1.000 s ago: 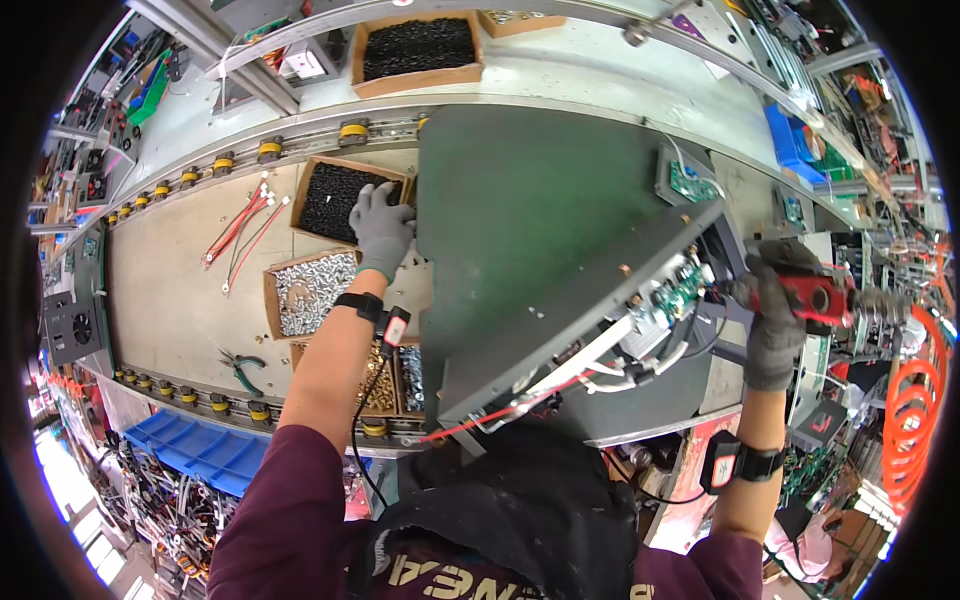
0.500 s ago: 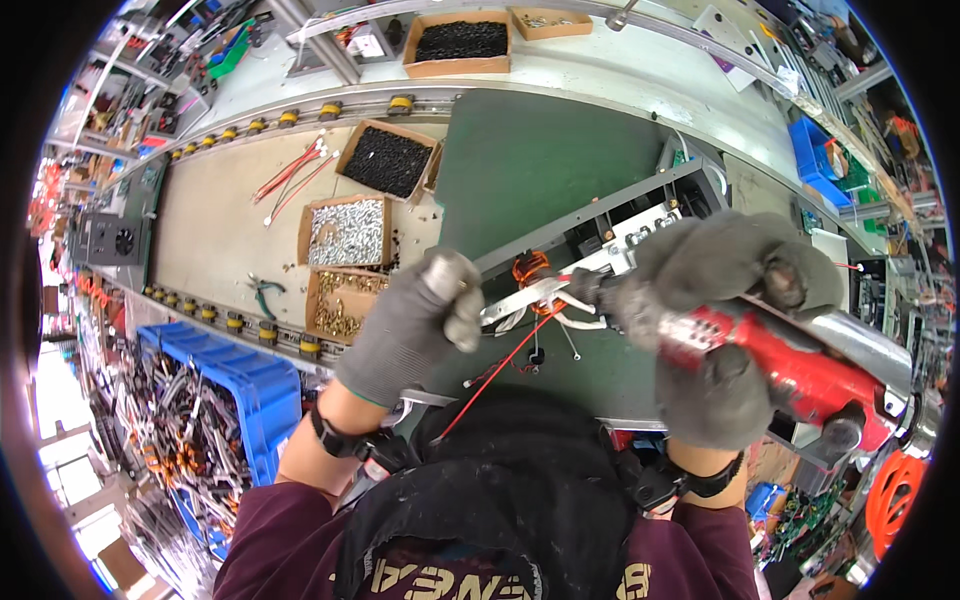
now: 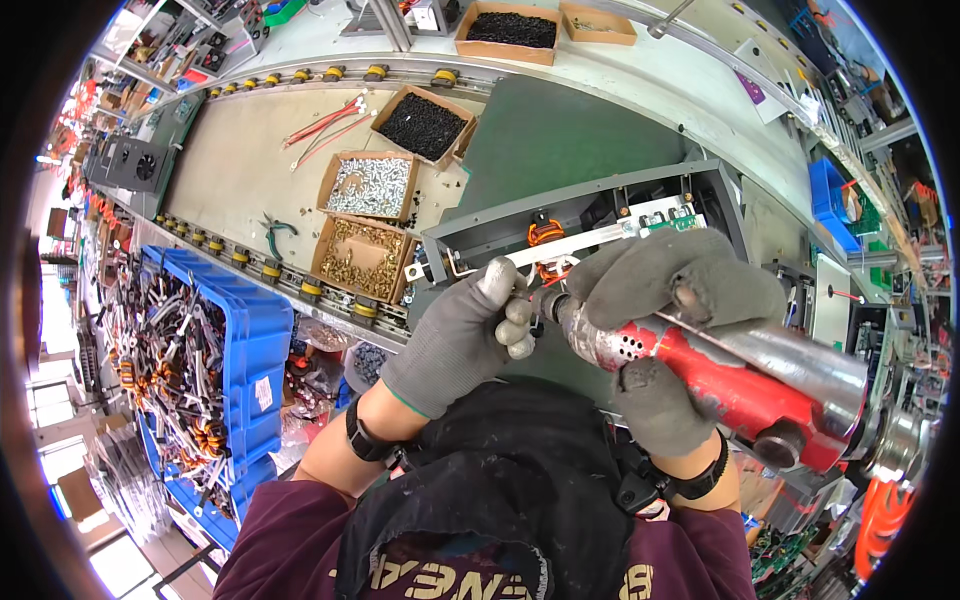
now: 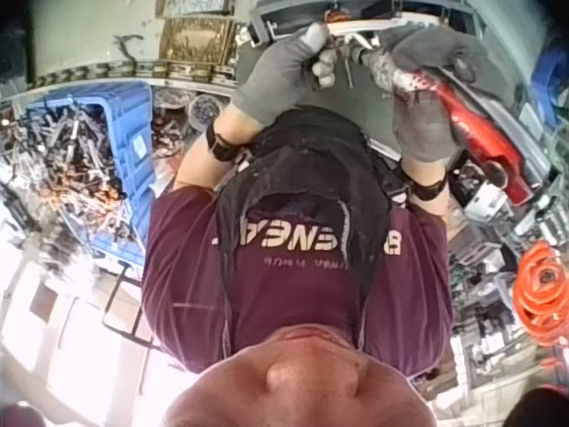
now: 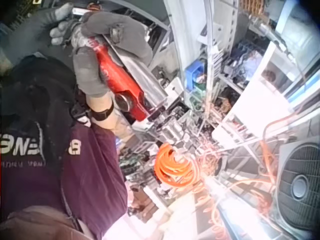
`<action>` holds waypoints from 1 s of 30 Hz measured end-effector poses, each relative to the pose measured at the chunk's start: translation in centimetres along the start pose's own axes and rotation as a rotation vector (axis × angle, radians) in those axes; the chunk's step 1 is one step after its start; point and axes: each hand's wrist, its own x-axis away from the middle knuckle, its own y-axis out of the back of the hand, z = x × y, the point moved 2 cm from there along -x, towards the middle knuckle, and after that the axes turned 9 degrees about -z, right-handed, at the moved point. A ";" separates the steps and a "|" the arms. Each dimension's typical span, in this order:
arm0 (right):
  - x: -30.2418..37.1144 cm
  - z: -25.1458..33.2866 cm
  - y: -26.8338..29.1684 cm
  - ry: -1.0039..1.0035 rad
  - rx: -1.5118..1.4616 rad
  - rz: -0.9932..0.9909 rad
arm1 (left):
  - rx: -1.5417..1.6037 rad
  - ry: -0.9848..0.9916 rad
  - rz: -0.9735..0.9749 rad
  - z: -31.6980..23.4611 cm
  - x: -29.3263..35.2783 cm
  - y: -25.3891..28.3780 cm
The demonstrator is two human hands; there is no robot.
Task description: Assembling the internal and external components of a welding machine on a production line.
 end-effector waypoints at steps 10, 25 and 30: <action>2.7 -1.1 0.3 -0.201 -0.095 0.081 | -0.045 0.078 0.147 4.6 0.8 4.4; 5.6 -2.6 3.5 -0.407 0.039 -0.016 | 0.304 0.077 -0.491 10.9 -3.1 17.7; 4.6 -3.0 2.9 -0.339 0.045 0.074 | -0.198 -0.194 -0.604 9.1 -2.8 15.1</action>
